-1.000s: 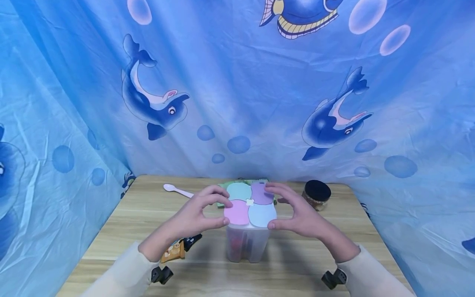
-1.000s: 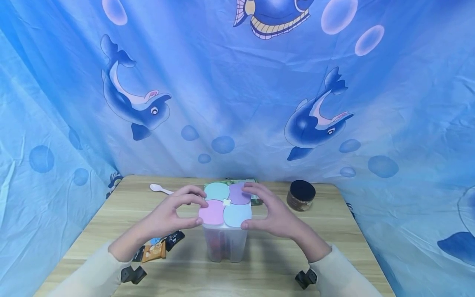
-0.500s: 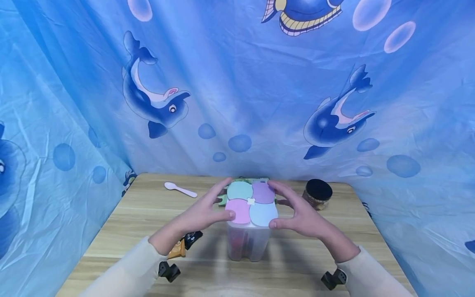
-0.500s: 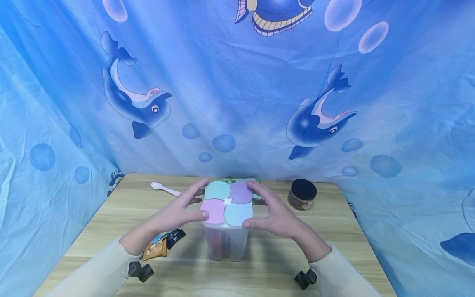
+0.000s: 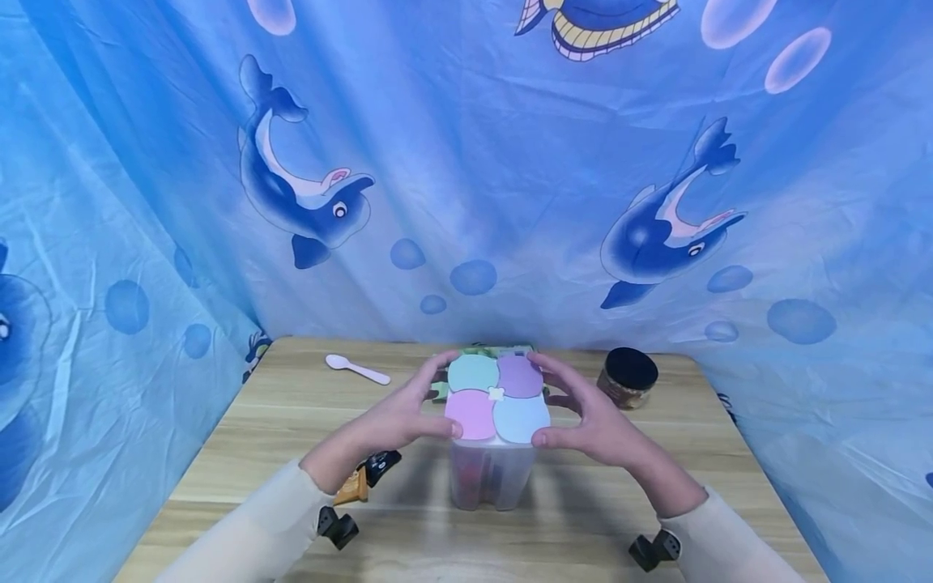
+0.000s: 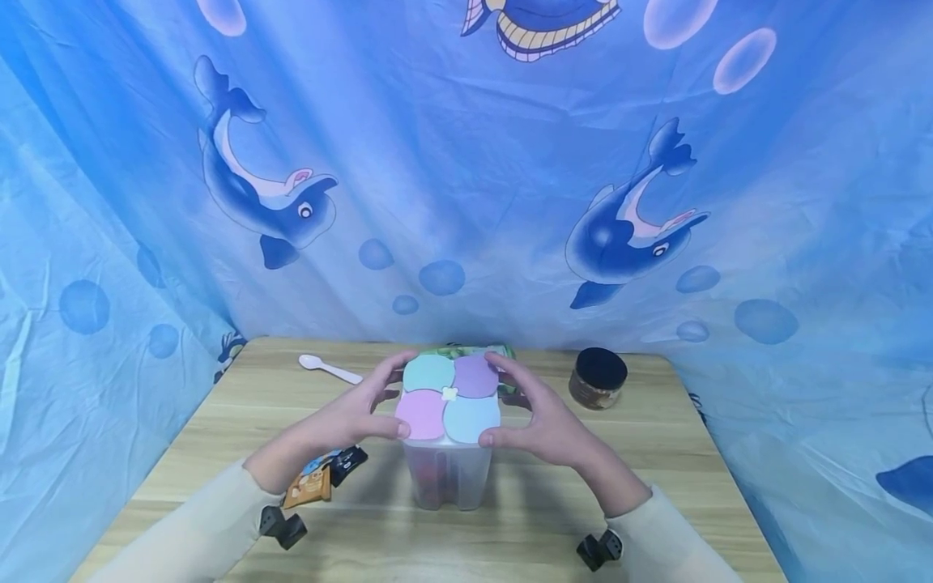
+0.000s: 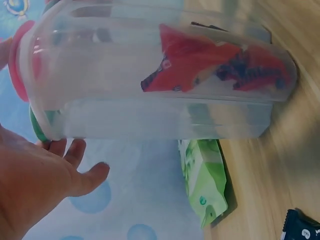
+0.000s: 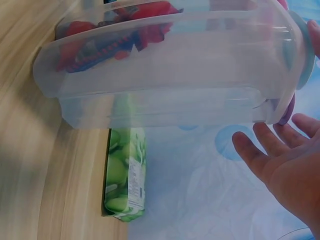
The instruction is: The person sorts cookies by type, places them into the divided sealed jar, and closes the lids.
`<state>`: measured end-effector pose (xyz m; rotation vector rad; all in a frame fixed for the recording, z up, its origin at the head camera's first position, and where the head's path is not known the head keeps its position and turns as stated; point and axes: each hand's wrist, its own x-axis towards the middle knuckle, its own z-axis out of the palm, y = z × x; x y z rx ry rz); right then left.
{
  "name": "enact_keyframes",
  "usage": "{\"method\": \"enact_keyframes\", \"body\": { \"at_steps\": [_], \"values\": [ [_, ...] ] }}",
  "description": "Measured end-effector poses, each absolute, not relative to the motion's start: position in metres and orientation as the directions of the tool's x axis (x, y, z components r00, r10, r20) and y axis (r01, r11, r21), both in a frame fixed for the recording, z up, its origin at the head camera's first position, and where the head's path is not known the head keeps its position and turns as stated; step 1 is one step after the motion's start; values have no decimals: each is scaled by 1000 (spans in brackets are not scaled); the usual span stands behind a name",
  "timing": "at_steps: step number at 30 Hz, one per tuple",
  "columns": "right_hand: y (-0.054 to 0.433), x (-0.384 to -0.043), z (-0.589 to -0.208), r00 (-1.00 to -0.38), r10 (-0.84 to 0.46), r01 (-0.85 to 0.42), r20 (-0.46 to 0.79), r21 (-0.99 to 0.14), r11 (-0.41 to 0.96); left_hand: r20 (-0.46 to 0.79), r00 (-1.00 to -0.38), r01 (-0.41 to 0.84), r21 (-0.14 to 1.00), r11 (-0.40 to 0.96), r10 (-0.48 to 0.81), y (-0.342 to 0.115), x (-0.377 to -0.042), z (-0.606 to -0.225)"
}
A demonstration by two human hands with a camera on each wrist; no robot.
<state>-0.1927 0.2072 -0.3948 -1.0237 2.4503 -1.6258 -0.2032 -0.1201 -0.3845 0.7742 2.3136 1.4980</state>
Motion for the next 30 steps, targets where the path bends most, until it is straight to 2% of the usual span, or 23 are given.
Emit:
{"method": "enact_keyframes", "body": {
  "at_steps": [8,11,17,25,30],
  "values": [
    [208,-190,-390,-786,-539,-484,303,-843,234,24,-809,260,910,322,587,-121,-204,-383],
    [208,-191,-390,-790,-538,-475,294,-848,235,39,-778,266,925,272,627,-126,-208,-381],
    [210,-194,-392,-783,-540,-476,308,-856,202,38,-728,203,966,162,684,-133,-214,-378],
    [210,-192,-394,-794,-524,-481,310,-846,229,38,-739,148,983,107,673,-130,-214,-388],
    [212,-185,-399,-803,-485,-511,347,-820,259,72,-759,159,984,77,648,-133,-216,-394]
  ]
}}
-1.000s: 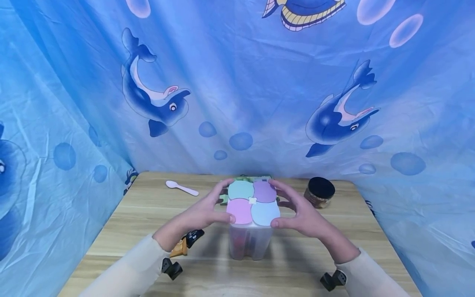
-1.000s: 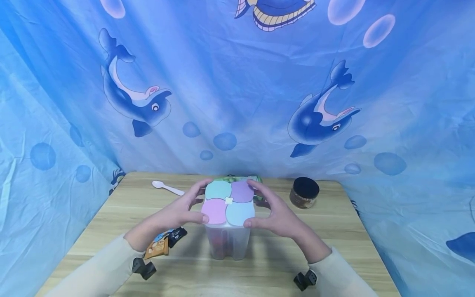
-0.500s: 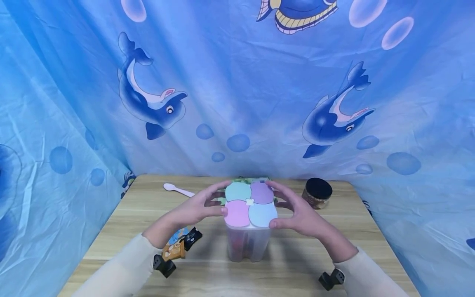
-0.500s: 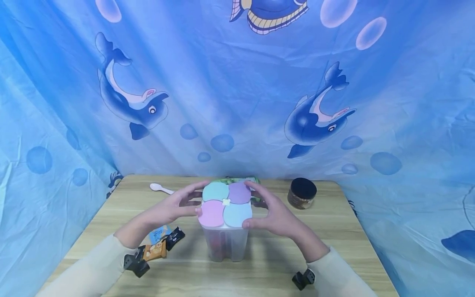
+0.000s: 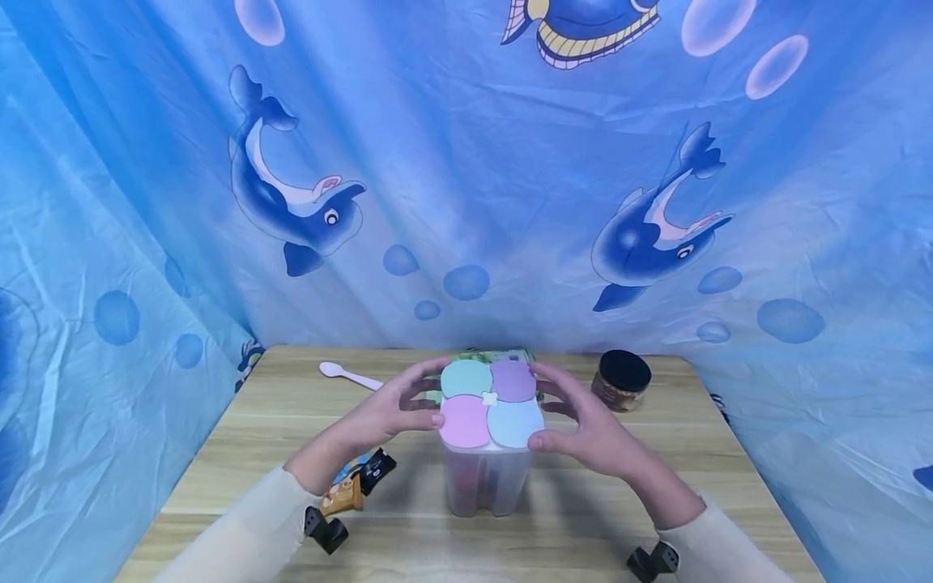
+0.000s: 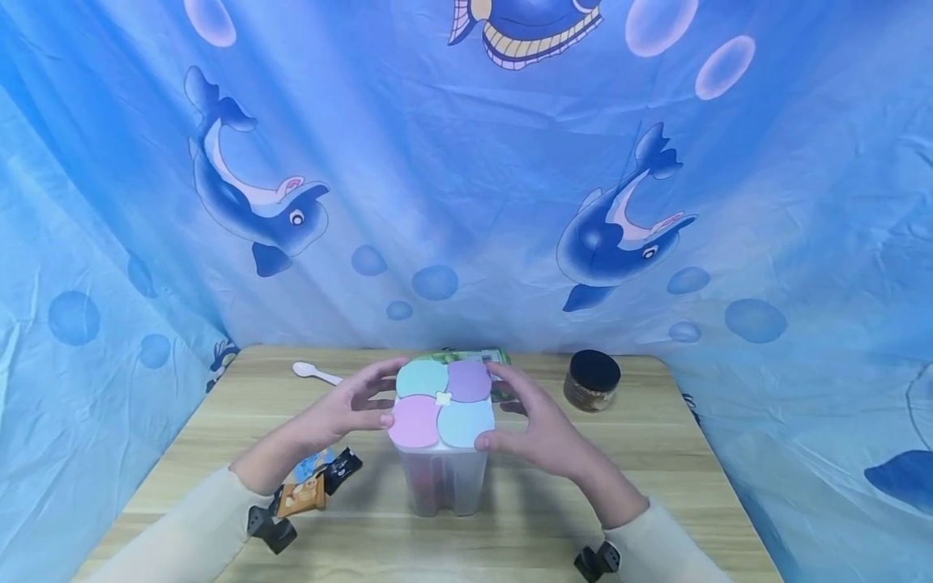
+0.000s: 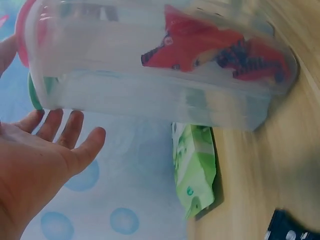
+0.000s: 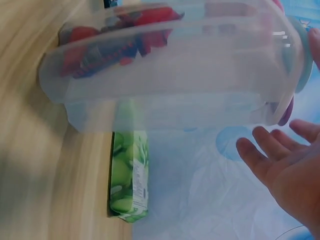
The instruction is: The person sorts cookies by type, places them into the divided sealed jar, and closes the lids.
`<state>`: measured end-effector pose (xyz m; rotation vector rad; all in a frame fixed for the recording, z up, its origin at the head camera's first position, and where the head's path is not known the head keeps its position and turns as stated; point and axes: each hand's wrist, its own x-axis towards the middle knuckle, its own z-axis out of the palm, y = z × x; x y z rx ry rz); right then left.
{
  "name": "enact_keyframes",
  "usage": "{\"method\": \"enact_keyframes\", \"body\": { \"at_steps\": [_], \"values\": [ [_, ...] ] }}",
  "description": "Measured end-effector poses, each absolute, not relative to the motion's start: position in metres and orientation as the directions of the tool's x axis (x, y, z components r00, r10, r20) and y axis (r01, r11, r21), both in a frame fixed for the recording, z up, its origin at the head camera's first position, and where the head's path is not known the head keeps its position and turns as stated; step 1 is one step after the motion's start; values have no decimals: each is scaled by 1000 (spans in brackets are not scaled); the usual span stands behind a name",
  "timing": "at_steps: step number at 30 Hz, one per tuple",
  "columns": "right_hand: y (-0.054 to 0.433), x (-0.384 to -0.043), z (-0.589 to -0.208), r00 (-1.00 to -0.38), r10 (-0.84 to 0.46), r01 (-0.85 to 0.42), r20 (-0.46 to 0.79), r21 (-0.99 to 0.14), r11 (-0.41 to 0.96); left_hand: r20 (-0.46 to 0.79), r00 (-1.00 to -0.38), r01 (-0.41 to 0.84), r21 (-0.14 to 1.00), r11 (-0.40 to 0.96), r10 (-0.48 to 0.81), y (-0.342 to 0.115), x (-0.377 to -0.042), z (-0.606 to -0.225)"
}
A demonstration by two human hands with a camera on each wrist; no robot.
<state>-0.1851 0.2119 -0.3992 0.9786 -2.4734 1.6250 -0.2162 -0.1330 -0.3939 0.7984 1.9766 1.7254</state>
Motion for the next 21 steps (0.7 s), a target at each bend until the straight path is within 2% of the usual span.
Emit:
{"method": "enact_keyframes", "body": {
  "at_steps": [7,10,16,21],
  "values": [
    [209,-146,-415,-871,-237,-485,431,-834,262,164,-793,123,986,-109,587,-134,-221,-411],
    [205,-127,-428,-878,-162,-477,450,-844,245,160,-809,104,986,-130,565,-134,-225,-422],
    [195,-100,-457,-881,-180,-468,438,-864,186,104,-845,66,994,-91,525,-129,-234,-440],
    [190,-91,-468,-897,-184,-432,402,-887,164,87,-855,56,996,-76,512,-127,-238,-449]
  ]
}}
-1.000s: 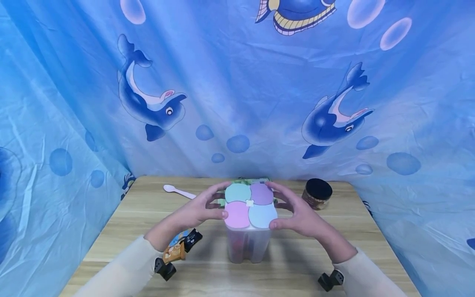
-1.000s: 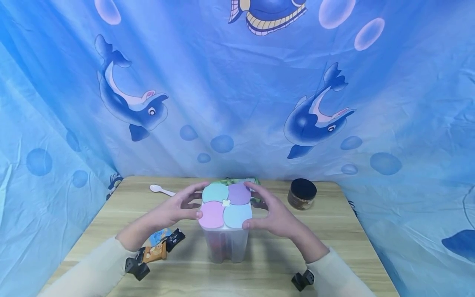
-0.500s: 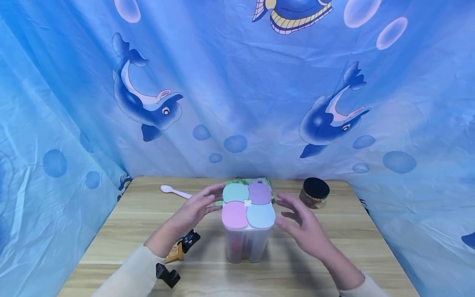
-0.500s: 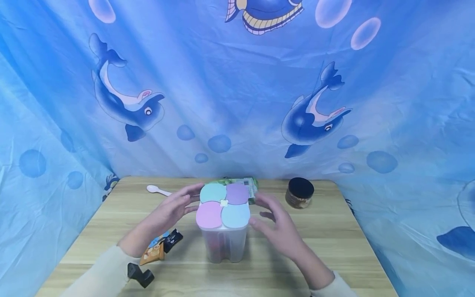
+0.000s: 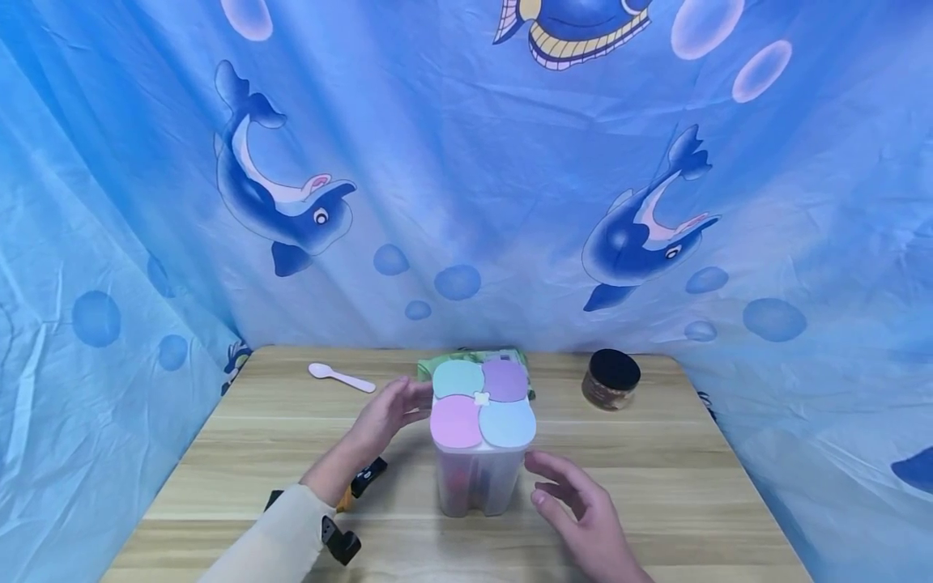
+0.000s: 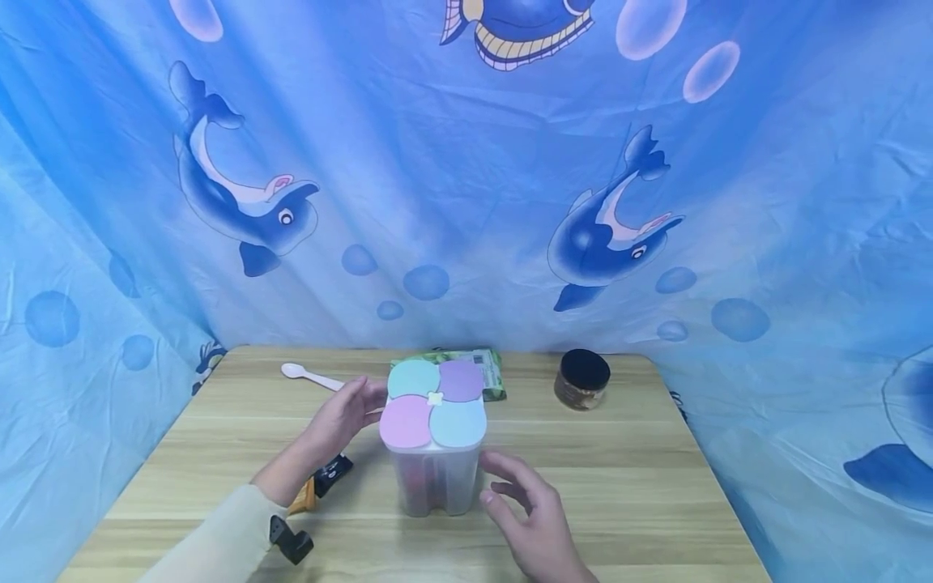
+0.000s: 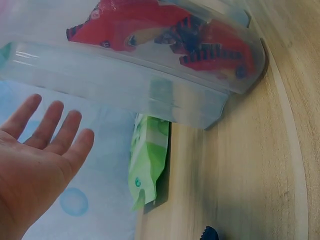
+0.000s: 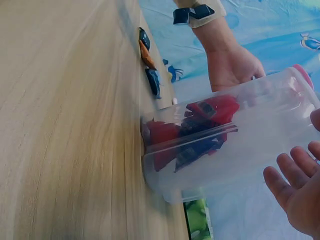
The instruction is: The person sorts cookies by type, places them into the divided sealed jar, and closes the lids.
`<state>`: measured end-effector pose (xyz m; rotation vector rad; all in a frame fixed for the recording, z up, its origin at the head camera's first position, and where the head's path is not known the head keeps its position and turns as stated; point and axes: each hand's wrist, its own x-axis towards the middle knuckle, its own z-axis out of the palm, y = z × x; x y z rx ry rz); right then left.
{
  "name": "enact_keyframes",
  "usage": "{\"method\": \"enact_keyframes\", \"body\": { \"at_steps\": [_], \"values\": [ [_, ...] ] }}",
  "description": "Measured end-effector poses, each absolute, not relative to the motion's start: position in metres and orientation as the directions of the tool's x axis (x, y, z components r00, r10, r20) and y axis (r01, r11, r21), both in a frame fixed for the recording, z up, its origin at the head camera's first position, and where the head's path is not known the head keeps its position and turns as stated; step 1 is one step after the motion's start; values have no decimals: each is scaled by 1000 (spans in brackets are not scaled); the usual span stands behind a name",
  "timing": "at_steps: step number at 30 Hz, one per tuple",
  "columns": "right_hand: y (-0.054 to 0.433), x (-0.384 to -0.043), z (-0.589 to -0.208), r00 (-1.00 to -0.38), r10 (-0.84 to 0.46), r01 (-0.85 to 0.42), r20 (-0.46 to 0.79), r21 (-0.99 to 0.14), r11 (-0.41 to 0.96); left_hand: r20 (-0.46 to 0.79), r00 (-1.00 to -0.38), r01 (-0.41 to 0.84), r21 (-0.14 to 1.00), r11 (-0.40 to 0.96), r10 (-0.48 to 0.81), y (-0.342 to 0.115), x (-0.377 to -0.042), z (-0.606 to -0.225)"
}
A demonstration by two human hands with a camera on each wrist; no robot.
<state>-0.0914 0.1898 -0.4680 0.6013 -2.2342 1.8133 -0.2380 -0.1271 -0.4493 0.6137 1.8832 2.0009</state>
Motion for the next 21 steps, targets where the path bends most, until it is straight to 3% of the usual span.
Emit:
{"method": "enact_keyframes", "body": {
  "at_steps": [12,21],
  "values": [
    [186,-90,-465,-905,-187,-405,382,-908,108,77,-802,51,997,-60,593,-140,-227,-448],
    [196,-103,-458,-860,-316,-432,401,-901,33,73,-789,40,997,-67,610,-156,-199,-447]
  ]
}}
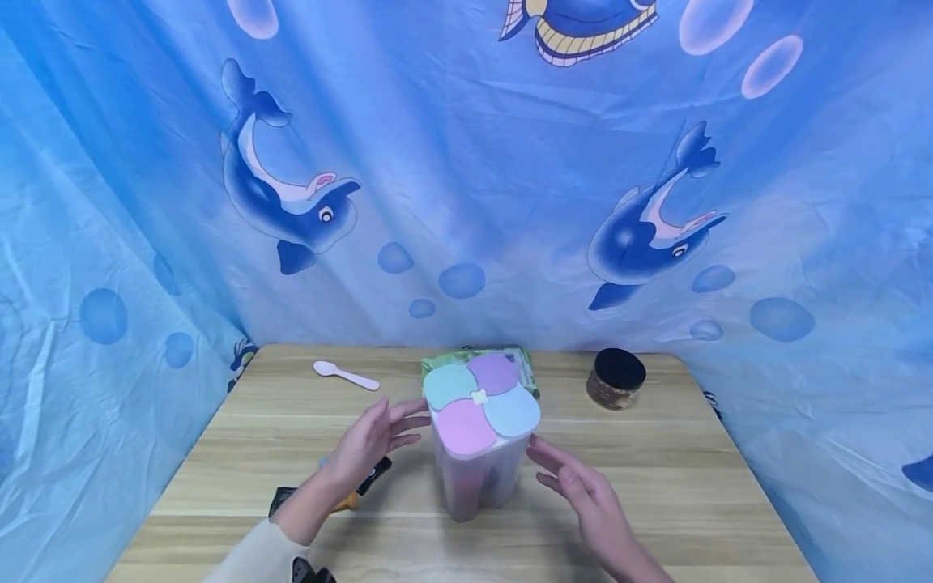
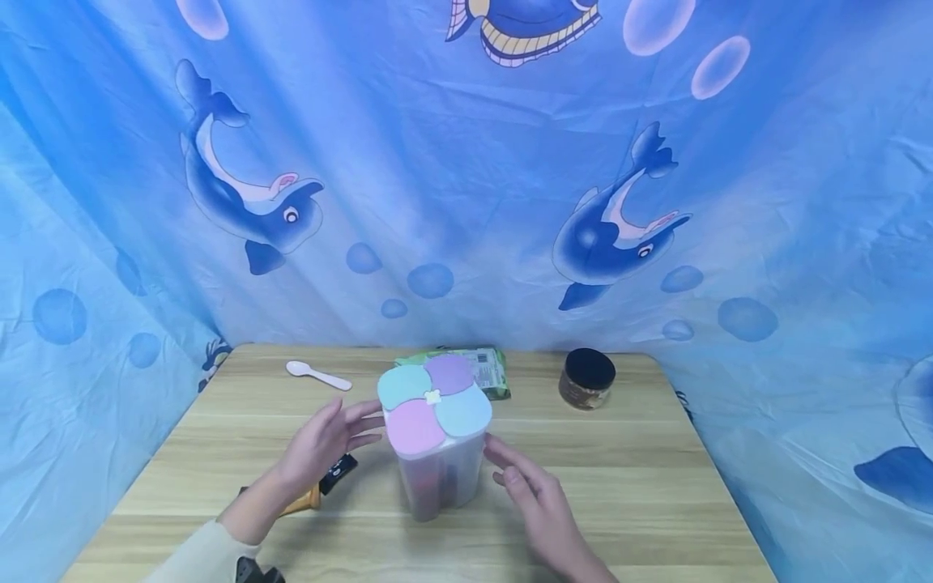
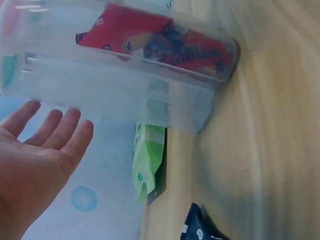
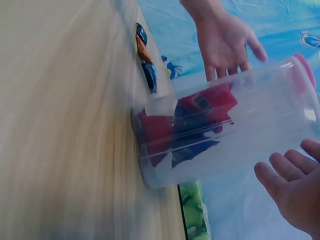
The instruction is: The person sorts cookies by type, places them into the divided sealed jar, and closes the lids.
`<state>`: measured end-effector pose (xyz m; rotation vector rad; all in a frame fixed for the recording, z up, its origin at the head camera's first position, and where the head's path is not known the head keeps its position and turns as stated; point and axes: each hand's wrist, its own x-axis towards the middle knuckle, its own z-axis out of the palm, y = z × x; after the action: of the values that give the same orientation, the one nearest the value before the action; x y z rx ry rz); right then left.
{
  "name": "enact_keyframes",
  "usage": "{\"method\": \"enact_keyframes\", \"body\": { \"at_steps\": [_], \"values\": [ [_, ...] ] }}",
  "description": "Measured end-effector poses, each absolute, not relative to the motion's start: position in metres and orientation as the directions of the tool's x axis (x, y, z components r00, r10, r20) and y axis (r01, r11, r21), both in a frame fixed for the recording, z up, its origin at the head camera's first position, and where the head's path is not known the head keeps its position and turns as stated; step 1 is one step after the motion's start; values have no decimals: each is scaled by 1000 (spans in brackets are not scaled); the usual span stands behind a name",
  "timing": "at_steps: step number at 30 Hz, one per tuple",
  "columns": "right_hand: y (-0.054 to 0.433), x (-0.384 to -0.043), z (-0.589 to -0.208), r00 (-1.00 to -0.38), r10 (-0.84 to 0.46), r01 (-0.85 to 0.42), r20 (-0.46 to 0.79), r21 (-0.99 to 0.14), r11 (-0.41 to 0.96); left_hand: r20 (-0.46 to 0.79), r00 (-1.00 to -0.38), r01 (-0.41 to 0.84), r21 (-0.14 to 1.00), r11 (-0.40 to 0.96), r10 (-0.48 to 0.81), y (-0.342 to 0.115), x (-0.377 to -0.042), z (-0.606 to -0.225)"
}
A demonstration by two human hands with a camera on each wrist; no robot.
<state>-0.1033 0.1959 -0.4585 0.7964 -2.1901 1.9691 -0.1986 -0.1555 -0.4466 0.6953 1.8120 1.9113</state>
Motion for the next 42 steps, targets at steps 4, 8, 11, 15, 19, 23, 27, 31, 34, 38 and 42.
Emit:
{"method": "enact_keyframes", "body": {
  "at_steps": [4,8,11,15,19,23,27,31,34,38,42],
  "values": [
    [203,-117,-455,-845,-389,-379,367,-924,-50,114,-782,79,993,-84,612,-157,-182,-447],
    [209,-134,-455,-842,-420,-319,340,-940,-122,156,-773,117,988,-104,615,-156,-165,-448],
    [211,-147,-454,-845,-427,-284,322,-947,-154,203,-762,154,979,-133,615,-155,-153,-448],
    [210,-162,-453,-852,-429,-264,302,-953,-147,256,-746,191,967,-171,615,-152,-140,-449],
    [208,-173,-449,-862,-425,-242,275,-961,-131,269,-737,205,963,-173,620,-149,-132,-451],
    [204,-181,-445,-883,-416,-188,215,-976,-107,284,-726,215,959,-184,627,-147,-126,-452],
    [200,-187,-442,-903,-403,-127,151,-988,-87,344,-696,263,939,-222,630,-144,-122,-454],
    [199,-190,-443,-911,-393,-96,127,-991,-97,363,-687,281,932,-230,630,-141,-119,-454],
    [200,-192,-447,-905,-400,-115,145,-988,-99,332,-707,259,943,-209,624,-141,-119,-452],
    [205,-193,-451,-885,-413,-215,217,-975,-51,309,-746,284,949,-139,589,-143,-122,-450],
    [213,-195,-444,-835,-454,-355,312,-935,11,320,-807,394,918,47,497,-147,-131,-447]
  ]
}}
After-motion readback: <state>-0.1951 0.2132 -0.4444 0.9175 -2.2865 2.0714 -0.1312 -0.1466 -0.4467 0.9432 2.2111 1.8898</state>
